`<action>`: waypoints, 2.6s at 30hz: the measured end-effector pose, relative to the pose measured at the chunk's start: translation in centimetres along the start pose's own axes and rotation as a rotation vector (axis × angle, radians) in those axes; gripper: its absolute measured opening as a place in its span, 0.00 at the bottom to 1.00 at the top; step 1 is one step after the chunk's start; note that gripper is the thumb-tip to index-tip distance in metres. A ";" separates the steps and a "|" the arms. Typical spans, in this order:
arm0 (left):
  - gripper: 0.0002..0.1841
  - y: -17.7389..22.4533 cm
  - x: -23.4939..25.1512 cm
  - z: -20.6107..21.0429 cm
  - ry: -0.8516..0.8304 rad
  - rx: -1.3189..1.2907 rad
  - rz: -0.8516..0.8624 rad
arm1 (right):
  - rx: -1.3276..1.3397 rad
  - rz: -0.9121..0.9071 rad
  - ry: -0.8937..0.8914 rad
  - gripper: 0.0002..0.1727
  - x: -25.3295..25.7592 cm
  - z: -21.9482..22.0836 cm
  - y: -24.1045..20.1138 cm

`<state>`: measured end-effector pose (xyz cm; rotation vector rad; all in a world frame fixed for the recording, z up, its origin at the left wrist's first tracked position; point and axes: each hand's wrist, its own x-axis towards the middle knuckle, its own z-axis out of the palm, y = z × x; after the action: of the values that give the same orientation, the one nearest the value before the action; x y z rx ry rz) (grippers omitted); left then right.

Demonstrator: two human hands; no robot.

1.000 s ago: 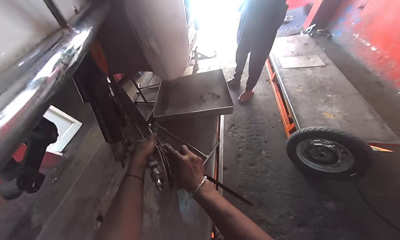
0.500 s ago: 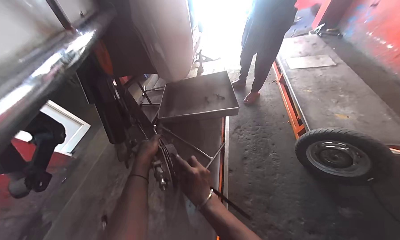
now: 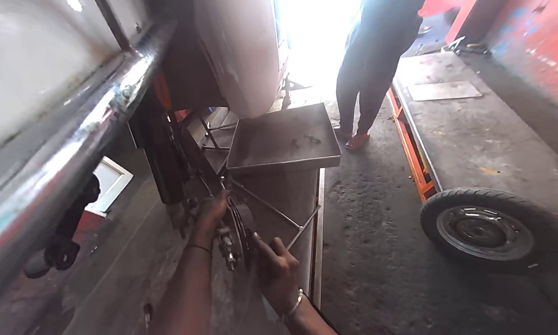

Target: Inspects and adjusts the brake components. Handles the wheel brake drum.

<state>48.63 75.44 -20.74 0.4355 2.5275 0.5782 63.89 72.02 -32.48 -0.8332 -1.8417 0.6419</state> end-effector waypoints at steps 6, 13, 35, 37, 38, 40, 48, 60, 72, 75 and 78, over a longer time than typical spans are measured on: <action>0.34 -0.3 0.2 0.3 0.000 -0.030 0.026 | -0.041 0.081 -0.067 0.17 2.0 0.3 -0.9; 0.34 -0.5 0.4 0.4 0.006 -0.075 -0.023 | -0.076 0.101 -0.076 0.17 2.7 0.5 -1.2; 0.34 -0.3 1.2 0.1 0.000 -0.031 -0.017 | 0.039 -0.156 -0.142 0.17 3.5 -0.7 3.1; 0.33 -0.1 0.9 0.1 -0.014 -0.029 -0.010 | 0.029 -0.145 -0.191 0.17 3.9 -1.2 3.1; 0.32 -0.1 0.8 0.0 -0.013 -0.027 -0.012 | 0.022 -0.136 -0.226 0.18 4.5 -1.1 3.0; 0.32 -0.1 1.2 0.0 -0.009 -0.053 -0.023 | 0.019 -0.126 -0.255 0.18 5.0 -1.1 3.0; 0.34 -0.2 1.1 0.3 0.018 -0.036 -0.038 | 0.013 0.114 -0.456 0.20 6.6 -1.1 0.8; 0.33 0.1 1.3 -0.2 -0.005 0.006 -0.012 | 0.056 -0.013 -0.293 0.20 5.2 -1.0 2.3; 0.34 0.0 0.5 -0.2 -0.007 0.004 -0.006 | 0.020 -0.060 -0.226 0.20 4.3 -1.0 2.5; 0.34 -0.1 0.6 0.0 -0.007 0.002 -0.003 | 0.000 -0.123 -0.188 0.19 4.6 0.1 3.3; 0.34 0.0 0.4 -0.4 -0.002 -0.007 -0.004 | -0.002 -0.158 -0.111 0.19 2.6 -0.5 3.5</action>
<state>48.13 75.49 -20.57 0.4279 2.5232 0.5851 64.49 76.29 -33.39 -0.6568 -1.9856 0.5962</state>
